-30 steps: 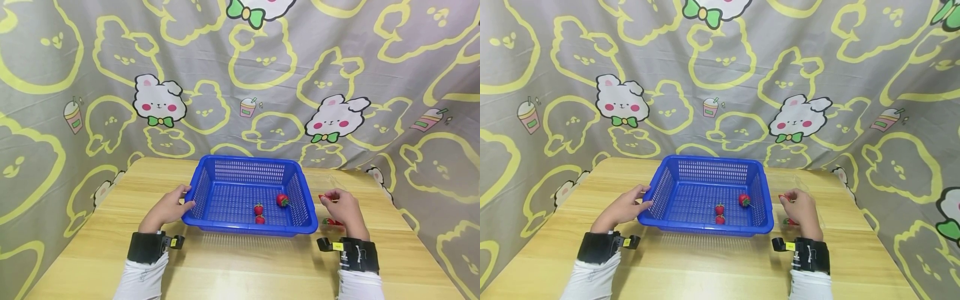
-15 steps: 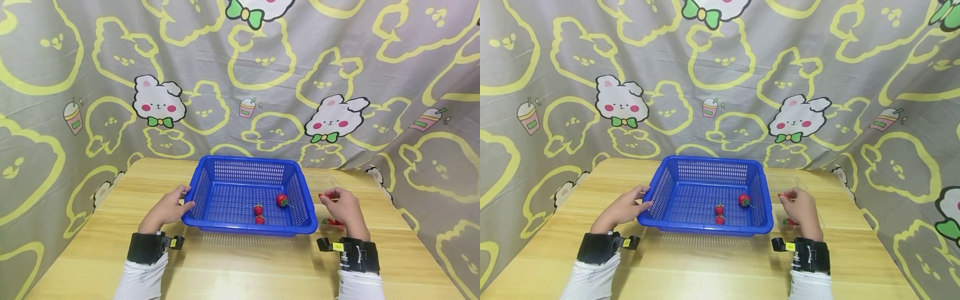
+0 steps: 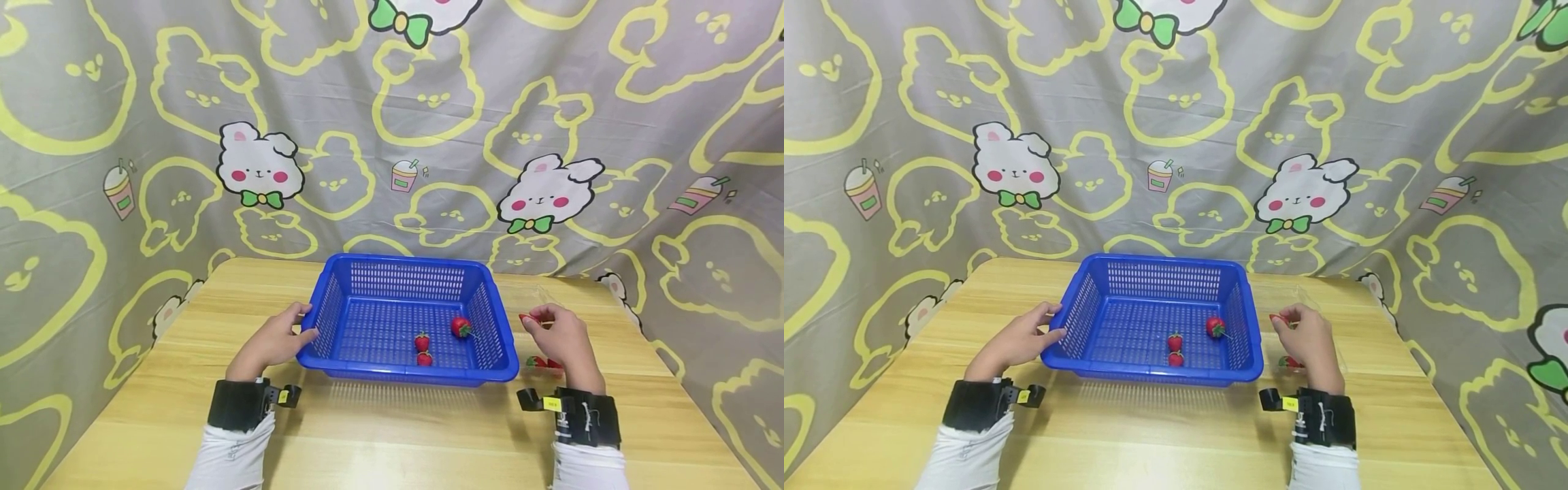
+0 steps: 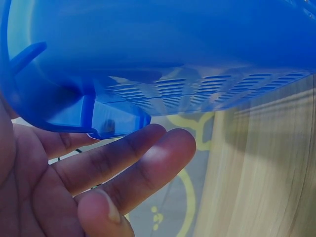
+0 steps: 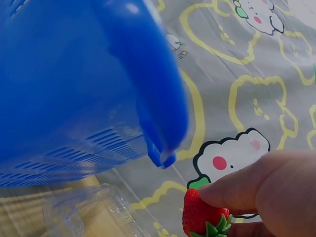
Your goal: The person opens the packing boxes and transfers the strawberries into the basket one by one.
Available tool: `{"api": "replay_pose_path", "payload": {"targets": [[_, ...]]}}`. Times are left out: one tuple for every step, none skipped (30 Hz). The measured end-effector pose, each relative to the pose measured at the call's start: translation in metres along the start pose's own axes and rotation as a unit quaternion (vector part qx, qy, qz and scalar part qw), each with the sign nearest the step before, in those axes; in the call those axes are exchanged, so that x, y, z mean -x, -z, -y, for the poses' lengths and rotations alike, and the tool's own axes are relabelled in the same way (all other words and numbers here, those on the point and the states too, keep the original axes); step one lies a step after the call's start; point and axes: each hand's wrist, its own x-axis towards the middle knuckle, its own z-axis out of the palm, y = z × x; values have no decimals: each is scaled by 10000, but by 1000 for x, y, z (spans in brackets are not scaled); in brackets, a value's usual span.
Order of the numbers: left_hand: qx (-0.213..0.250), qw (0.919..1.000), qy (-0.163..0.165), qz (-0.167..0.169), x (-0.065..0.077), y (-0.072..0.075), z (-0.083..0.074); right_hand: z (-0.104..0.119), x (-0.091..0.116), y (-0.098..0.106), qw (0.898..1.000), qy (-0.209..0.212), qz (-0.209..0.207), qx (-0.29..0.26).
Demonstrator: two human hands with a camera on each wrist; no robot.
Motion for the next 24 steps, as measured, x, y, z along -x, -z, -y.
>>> {"api": "replay_pose_path", "payload": {"targets": [[-6, 10000, -8, 3, 0, 0, 0, 1, 0, 0, 10000, 20, -7, -1], [-13, 10000, -17, 3, 0, 0, 0, 1, 1, 1, 10000, 38, -17, -6], [-15, 10000, -29, 2, 0, 0, 1, 2, 1, 1, 10000, 51, -30, -6], [-15, 10000, -36, 0, 0, 0, 1, 2, 2, 1, 10000, 69, -41, -4], [-18, 10000, -40, 1, 0, 0, 1, 3, 2, 2, 10000, 78, -52, -8], [-17, 10000, -43, 3, 0, 0, 1, 3, 2, 2, 9999, 91, -64, -3], [-12, 10000, -43, 2, 0, 0, 1, 4, 3, 2, 9999, 101, -79, 4], [-12, 10000, -40, -2, 0, 0, 1, 4, 3, 3, 9999, 104, -92, 7], [-12, 10000, -34, -3, 0, 0, 1, 5, 3, 3, 9999, 106, -101, 12], [-17, 10000, -27, -2, 0, 0, 1, 5, 3, 3, 9999, 112, -112, 11], [-23, 10000, -19, -1, 0, 0, 1, 5, 4, 3, 9999, 118, -124, 9], [-26, 10000, -13, 0, 0, 0, 1, 6, 4, 3, 9998, 128, -132, 14], [-29, 10000, -7, -2, -1, 0, 1, 6, 4, 4, 9998, 126, -135, 8], [-29, 10000, -6, -4, -1, 0, 1, 7, 4, 4, 9998, 121, -134, 4], [-25, 10000, -3, -3, -1, -1, 1, 7, 5, 4, 9998, 121, -131, -2], [-21, 10000, -3, -2, -1, -1, 1, 8, 5, 4, 9998, 122, -130, -2], [-15, 10000, -2, 0, -1, -1, 1, 9, 5, 4, 9999, 117, -121, -6], [-13, 10000, -2, 2, -1, -1, 1, 9, 5, 5, 9999, 113, -113, -10], [-8, 10000, 0, -1, -1, -1, 2, 10, 5, 5, 9999, 114, -109, -15], [-5, 10000, 2, 0, -1, -1, 2, 10, 6, 5, 9999, 116, -108, -18], [-5, 10000, 7, -1, 0, -1, 1, 11, 6, 5, 9999, 126, -114, -20], [-5, 10000, 12, -2, 0, -1, 1, 11, 6, 5, 9998, 133, -119, -18], [-5, 10000, 16, -3, 0, -1, 1, 12, 6, 5, 9998, 142, -122, -21], [-9, 10000, 17, -5, 0, -1, 1, 12, 6, 5, 9998, 159, -128, -18]]}}
